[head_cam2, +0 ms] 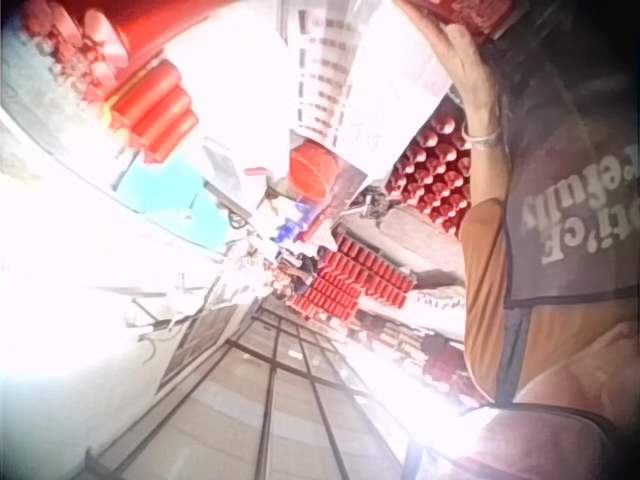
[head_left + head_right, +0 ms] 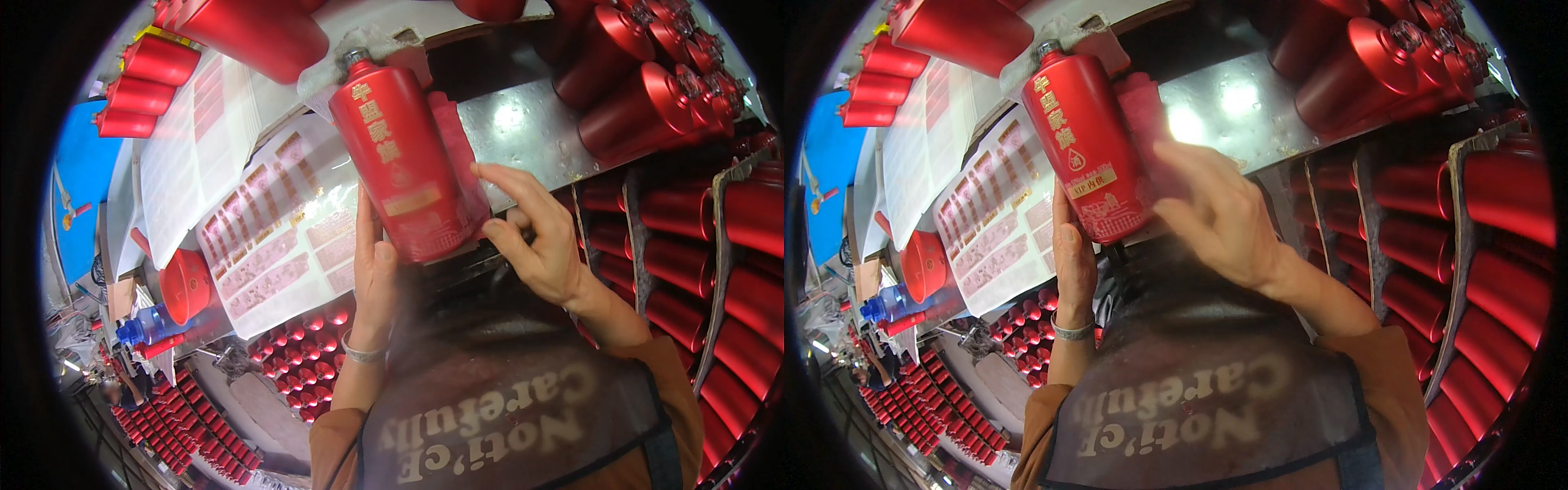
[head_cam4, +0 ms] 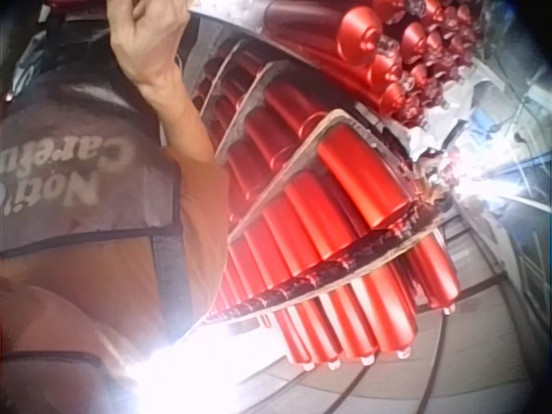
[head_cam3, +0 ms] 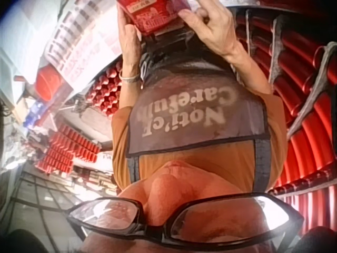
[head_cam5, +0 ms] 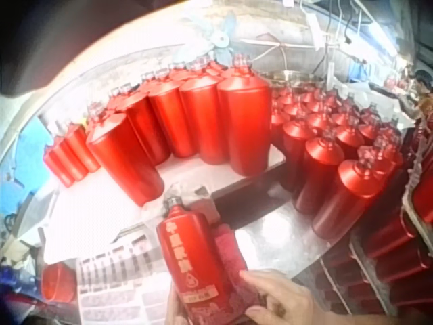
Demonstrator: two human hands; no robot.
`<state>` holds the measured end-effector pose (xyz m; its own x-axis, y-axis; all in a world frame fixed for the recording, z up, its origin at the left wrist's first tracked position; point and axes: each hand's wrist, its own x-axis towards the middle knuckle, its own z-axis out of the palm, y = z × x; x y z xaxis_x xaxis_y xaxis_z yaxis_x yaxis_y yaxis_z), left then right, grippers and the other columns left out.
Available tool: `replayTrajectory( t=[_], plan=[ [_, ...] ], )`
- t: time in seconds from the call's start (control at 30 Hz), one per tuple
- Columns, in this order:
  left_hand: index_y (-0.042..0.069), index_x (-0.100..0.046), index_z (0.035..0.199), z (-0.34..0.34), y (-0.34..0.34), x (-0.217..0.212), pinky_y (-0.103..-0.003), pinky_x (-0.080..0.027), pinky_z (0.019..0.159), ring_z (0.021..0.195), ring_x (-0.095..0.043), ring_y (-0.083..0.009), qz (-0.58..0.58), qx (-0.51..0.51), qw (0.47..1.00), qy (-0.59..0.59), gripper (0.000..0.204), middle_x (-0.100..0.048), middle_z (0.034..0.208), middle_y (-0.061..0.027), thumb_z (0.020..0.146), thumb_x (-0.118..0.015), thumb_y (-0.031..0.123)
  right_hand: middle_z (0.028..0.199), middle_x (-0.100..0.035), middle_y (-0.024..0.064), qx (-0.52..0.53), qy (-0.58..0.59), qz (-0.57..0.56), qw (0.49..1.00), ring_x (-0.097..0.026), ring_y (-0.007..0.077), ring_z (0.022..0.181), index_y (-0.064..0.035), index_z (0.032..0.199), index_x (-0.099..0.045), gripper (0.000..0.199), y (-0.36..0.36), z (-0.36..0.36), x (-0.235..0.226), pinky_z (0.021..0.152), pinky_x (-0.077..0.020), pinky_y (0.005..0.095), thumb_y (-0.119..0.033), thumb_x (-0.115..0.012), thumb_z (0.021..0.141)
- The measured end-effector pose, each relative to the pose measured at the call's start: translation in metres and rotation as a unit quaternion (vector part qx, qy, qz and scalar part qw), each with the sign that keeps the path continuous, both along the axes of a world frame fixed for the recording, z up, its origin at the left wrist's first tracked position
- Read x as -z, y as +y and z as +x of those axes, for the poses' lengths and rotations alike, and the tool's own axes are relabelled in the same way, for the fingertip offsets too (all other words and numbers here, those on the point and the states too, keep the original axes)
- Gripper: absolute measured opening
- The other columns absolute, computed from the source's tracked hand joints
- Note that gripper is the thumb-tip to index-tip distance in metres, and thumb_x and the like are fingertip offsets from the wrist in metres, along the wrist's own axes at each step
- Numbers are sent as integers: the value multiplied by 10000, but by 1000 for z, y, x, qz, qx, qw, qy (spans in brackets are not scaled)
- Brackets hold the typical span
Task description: The person picks red metal cylinders from a tray, applies a printed label to each cylinder, smooths the label with a black tool, and places the labeled cylinder back into the tray. The process is repeated for multiple cylinders.
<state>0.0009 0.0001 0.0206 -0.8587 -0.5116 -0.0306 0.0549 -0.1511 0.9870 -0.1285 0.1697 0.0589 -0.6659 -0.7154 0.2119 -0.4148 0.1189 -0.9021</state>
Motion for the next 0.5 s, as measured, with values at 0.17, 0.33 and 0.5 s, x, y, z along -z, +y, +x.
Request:
replayTrajectory(
  t=[0.17,0.33,0.5],
  plan=[
    [-29,-149,1599,1,3,4,-390,-255,1207,1484,-304,-236,-46,-24,998,-24,957,-284,1619,-149,981,-528,597,1335,-607,182,15,118,-8,993,-676,226,806,-14,1351,-595,499,14,23,17,628,-549,300,-13,-690,861],
    [-44,-73,1602,3,6,1,-380,-214,1221,1516,-231,-264,-8,-6,1000,-11,871,-197,1648,-185,981,-564,320,1357,-597,195,11,167,21,986,-713,285,943,-4,1371,-582,554,16,32,34,675,-583,313,13,-700,830],
    [-43,-62,1602,1,8,-1,-381,-218,1219,1508,-246,-260,3,-3,1000,-4,855,-204,1643,-187,988,-549,297,1370,-595,209,11,169,33,985,-712,311,1024,9,1379,-570,594,11,33,33,705,-598,326,53,-680,797]
  ],
)
